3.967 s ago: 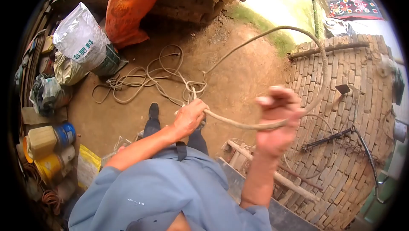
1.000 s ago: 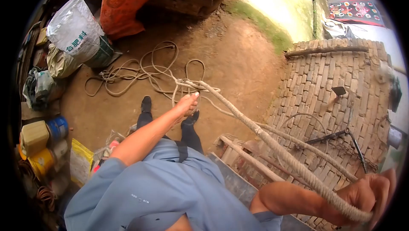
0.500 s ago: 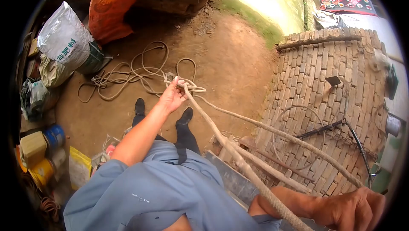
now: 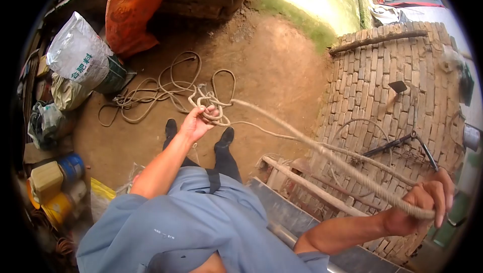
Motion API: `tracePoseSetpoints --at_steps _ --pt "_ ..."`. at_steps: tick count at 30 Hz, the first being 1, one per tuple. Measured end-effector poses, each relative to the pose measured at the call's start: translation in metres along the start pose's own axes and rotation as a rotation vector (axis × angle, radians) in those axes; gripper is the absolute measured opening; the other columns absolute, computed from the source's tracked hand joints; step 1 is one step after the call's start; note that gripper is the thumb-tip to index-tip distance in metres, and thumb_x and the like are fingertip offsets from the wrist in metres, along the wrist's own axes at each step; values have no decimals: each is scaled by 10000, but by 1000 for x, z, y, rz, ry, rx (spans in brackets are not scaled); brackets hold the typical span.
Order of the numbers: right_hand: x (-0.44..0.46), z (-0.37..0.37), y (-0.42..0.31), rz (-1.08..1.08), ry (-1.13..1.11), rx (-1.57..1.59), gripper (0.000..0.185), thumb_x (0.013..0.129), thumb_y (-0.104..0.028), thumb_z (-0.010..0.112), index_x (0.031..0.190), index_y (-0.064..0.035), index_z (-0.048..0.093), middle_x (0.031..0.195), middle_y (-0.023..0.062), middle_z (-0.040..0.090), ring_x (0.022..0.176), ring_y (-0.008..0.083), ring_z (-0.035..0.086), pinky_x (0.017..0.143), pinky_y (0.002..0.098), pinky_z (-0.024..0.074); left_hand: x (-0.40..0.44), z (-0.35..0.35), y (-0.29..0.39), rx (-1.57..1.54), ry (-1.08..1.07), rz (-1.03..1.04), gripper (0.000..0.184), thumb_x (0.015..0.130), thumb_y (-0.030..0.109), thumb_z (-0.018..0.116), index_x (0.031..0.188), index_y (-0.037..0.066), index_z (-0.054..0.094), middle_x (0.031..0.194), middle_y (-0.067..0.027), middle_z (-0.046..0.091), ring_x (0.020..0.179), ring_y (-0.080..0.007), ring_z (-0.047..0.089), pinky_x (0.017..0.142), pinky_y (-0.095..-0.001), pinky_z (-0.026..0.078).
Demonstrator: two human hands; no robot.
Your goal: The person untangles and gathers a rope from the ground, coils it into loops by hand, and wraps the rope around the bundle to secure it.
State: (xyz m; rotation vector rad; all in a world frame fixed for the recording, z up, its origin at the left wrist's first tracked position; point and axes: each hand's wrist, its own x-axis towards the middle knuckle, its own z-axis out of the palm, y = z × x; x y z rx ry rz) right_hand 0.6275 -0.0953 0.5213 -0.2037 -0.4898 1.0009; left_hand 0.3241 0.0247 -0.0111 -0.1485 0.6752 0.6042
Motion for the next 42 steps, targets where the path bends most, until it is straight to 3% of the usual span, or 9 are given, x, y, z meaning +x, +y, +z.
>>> tracePoseSetpoints --at_steps 5,13,16,25,29,32,35,37,42 --pt "-4 38 -12 -98 -62 149 189 1000 -79 518 874 6 406 826 143 521 512 220 640 283 244 443 6 -13 -29 59 45 -65 75 918 200 652 874 139 657 1240 -104 664 1192 -356 630 1097 -591 418" --pt "-18 92 -32 -173 -223 -33 132 977 -34 533 911 0 424 777 115 545 430 121 617 304 218 498 42 -29 -80 161 214 -154 228 941 284 719 1056 129 597 996 -37 672 948 -239 671 894 -488 480" --pt "-23 95 5 -100 -256 -24 166 875 5 677 1015 64 611 1007 176 706 718 332 751 491 334 562 51 -27 -88 242 212 -184 220 942 281 715 1062 133 606 951 -29 680 942 -225 670 942 -499 450" --pt "-34 116 6 -364 -188 -92 68 861 105 615 834 50 646 909 187 664 660 325 752 369 285 451 82 -31 -128 289 204 -362 208 967 297 690 1085 131 653 972 -42 727 1051 -238 663 1071 -496 384" --pt "-41 121 -29 -189 -142 -77 80 854 110 611 823 50 653 933 185 647 660 335 754 347 263 403 94 -25 -135 287 254 -412 184 968 297 686 1084 159 650 1010 -40 737 1085 -211 645 1025 -441 401" --pt "-64 132 -80 -383 -163 -242 121 970 -43 534 941 13 431 919 121 544 402 104 589 282 212 468 105 -22 -140 211 250 -387 250 967 272 688 1166 155 589 1084 -56 706 1128 -228 605 1010 -451 419" --pt "-51 99 -26 -204 -164 -104 87 860 96 602 813 47 656 946 176 627 668 333 756 339 257 363 124 -28 -141 149 245 -399 274 967 267 689 1190 153 577 1108 -65 697 1130 -228 596 993 -450 425" --pt "-54 98 -33 -689 -294 -292 81 871 74 601 815 47 654 959 178 607 665 333 755 340 251 340 134 -25 -144 113 249 -386 238 960 249 698 1154 160 594 1087 -54 703 1100 -216 600 987 -441 422" --pt "-66 82 -55 -278 -81 -119 90 925 -10 587 859 47 612 968 207 599 607 298 738 289 258 398 152 -18 -148 49 250 -266 157 947 206 708 1066 173 612 1040 -34 702 1075 -198 603 971 -440 425"
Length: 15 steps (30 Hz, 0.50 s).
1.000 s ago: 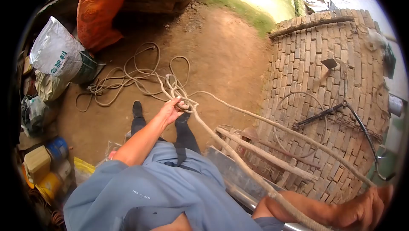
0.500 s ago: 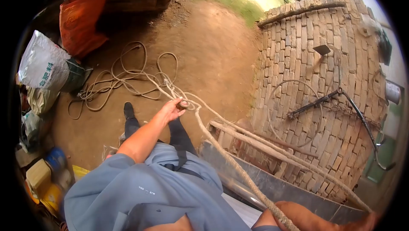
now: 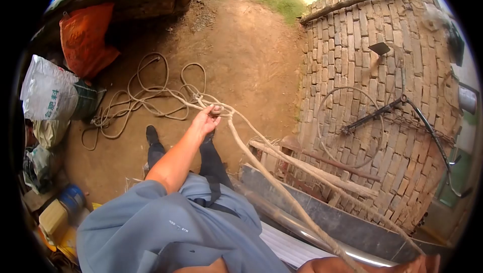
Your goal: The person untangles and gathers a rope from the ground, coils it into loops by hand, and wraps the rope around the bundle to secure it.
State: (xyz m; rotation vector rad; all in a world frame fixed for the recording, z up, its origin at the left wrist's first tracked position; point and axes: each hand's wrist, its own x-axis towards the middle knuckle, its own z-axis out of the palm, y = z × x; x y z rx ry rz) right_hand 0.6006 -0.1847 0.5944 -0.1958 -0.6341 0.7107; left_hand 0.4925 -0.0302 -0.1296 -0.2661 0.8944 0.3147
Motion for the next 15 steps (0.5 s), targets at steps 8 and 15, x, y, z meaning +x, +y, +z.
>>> tracePoseSetpoints --at_steps 8,15 --pt "-13 -5 -26 50 24 2 175 948 -75 606 832 56 609 979 207 594 583 283 731 272 272 464 15 -15 -4 143 140 -43 121 971 229 669 1065 158 643 1028 -43 718 1020 -209 636 918 -415 464" --pt "-12 10 -25 -187 44 -235 135 977 -43 588 873 38 561 964 184 597 630 249 747 347 273 571 -7 4 -48 195 30 -203 182 994 214 624 1143 135 553 1225 -105 619 1258 -445 513 1040 -607 418"
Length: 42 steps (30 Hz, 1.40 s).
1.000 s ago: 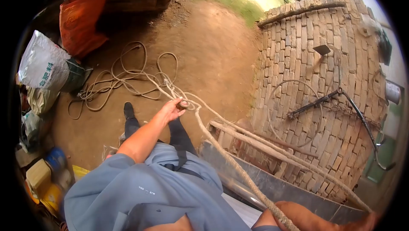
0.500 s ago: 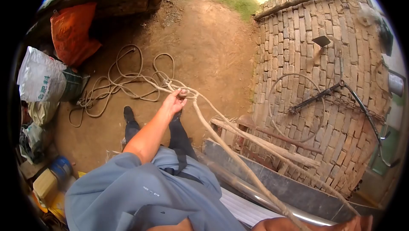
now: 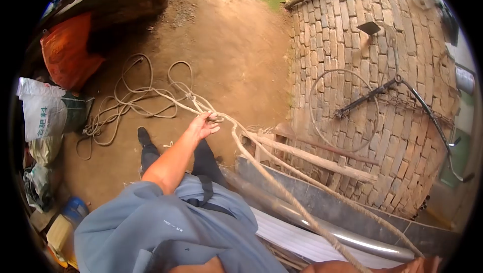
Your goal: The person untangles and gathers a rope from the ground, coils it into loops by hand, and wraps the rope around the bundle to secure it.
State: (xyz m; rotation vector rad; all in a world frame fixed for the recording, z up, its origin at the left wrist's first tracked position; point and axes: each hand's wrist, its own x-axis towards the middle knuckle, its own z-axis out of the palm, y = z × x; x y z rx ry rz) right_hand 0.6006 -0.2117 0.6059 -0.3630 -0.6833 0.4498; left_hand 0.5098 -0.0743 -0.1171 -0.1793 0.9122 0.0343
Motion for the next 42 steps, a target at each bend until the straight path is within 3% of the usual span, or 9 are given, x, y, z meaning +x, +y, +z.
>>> tracePoseSetpoints --at_steps 2,8,11,18,25,29,31,35,42 --pt "0 -8 -47 -252 -11 -22 150 977 -76 600 879 19 537 980 185 599 661 236 754 337 276 555 1 -4 -10 -57 -7 -9 153 996 212 621 1113 124 574 1240 -115 612 1281 -474 499 1069 -654 389" --pt "-15 -33 -119 519 -24 -504 165 1068 -116 393 1051 45 422 1029 203 539 417 169 606 277 217 442 0 0 -1 -279 -154 49 133 1003 188 611 1062 72 585 1111 -113 649 1263 -441 542 1076 -654 436" --pt "-57 -63 -136 422 418 -802 249 1065 -200 482 975 24 422 945 196 534 400 180 571 276 207 430 -22 21 20 -312 -194 171 221 1013 285 625 1003 66 593 992 -85 673 1132 -338 631 1049 -561 491" --pt "-76 -196 -73 972 585 -1506 300 1040 -298 551 943 -15 576 895 139 660 475 149 614 335 213 370 -97 15 75 -143 -516 272 194 1053 310 550 987 133 594 1005 -44 636 865 -220 626 947 -462 539" --pt "-112 -405 -37 1218 524 -1840 217 989 -237 586 928 -31 608 802 93 656 486 182 639 376 288 431 -232 8 111 56 -486 370 195 1067 367 516 978 194 529 939 -1 552 722 -131 522 795 -371 477" --pt "-145 -480 34 1397 -251 -2673 362 907 -273 699 1098 29 641 1154 273 676 1029 370 695 859 482 556 -289 5 115 164 -485 409 239 1051 383 548 945 176 491 922 -18 561 676 -123 521 778 -400 500" --pt "-161 -486 115 1198 -216 -2385 464 901 -301 704 1239 11 638 1308 271 620 1266 384 570 1044 483 456 -311 11 111 233 -472 418 286 1019 390 605 924 154 477 912 -54 575 631 -128 523 759 -421 522" --pt "-193 -437 312 1009 -385 -1699 468 900 -291 694 1255 11 651 1289 235 633 1243 364 577 1071 444 439 -330 13 103 348 -468 371 335 985 409 653 905 137 475 881 -90 598 616 -142 530 757 -417 530" --pt "-273 -357 469 1347 -805 -1499 497 887 -323 711 1269 -17 623 1297 250 615 1240 399 576 1029 478 469 -362 15 92 474 -489 354 291 980 347 659 904 132 479 885 -110 622 629 -161 552 752 -402 530"
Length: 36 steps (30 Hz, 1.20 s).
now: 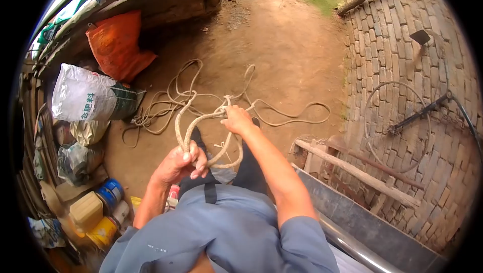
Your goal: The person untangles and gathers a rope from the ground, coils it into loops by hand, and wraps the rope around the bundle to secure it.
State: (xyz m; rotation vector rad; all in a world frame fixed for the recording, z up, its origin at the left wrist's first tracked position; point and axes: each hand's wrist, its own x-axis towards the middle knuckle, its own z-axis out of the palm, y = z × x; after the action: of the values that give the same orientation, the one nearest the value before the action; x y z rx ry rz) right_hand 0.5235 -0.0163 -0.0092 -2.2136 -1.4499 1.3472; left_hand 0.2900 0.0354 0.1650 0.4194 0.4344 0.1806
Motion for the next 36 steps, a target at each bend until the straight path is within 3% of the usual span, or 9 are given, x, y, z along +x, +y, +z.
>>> tracePoseSetpoints --at_steps 6,14,19,22,25,31,33,34,36 --pt "-8 -6 -12 131 -64 -251 329 891 -308 691 1109 -61 698 1137 185 707 1090 388 664 931 506 518 -26 -10 9 41 51 -6 249 990 316 640 925 120 501 929 -119 641 675 -178 575 754 -377 521" --pt "-113 -144 -95 -379 30 83 195 921 -233 646 942 -45 693 891 140 627 897 340 620 792 428 483 -6 -55 -27 473 406 -102 281 1016 339 591 1120 80 625 1059 -39 655 836 -128 547 761 -271 473" --pt "-213 -227 -146 -500 111 88 146 887 -186 653 894 -41 672 814 86 570 786 262 562 723 365 452 25 -92 -61 545 595 -132 317 1027 329 551 1135 52 662 1083 -51 667 936 -159 597 791 -322 486" --pt "-261 -258 -150 -544 110 106 181 834 -211 671 845 -31 683 816 83 606 770 260 565 690 371 451 42 -116 -79 259 715 -33 276 1052 264 500 1190 69 639 1145 -80 684 1018 -178 613 873 -339 481" --pt "-303 -270 -145 -583 201 269 236 788 -250 704 796 -15 707 738 71 618 689 234 560 636 374 446 51 -139 -87 -208 619 151 248 1059 231 475 1195 81 618 1238 -111 674 1156 -234 618 1084 -459 444" --pt "-363 -299 -126 -842 350 405 409 883 -327 729 590 -120 533 595 -33 526 631 152 571 614 325 367 71 -166 -96 -498 678 216 202 1030 252 553 1177 125 609 1315 -137 645 1219 -265 591 1096 -459 425" --pt "-391 -316 -101 -893 327 446 383 861 -340 761 607 -208 505 655 -77 434 640 98 483 639 293 314 79 -178 -105 -537 678 205 245 1009 257 599 1215 126 590 1344 -135 630 1265 -272 571 1104 -477 413" --pt "-414 -312 -104 -745 587 521 365 838 -340 800 618 -235 528 686 -94 392 650 88 455 698 295 312 83 -183 -107 -540 685 218 245 1009 257 599 1215 126 590 1344 -135 630 1265 -272 571 1104 -477 413" --pt "-438 -335 -87 -834 601 599 290 844 -327 793 705 -217 563 770 -52 417 734 110 466 762 311 329 87 -191 -109 -606 784 296 235 1005 252 605 1202 123 601 1327 -121 638 1259 -272 571 1108 -480 407"
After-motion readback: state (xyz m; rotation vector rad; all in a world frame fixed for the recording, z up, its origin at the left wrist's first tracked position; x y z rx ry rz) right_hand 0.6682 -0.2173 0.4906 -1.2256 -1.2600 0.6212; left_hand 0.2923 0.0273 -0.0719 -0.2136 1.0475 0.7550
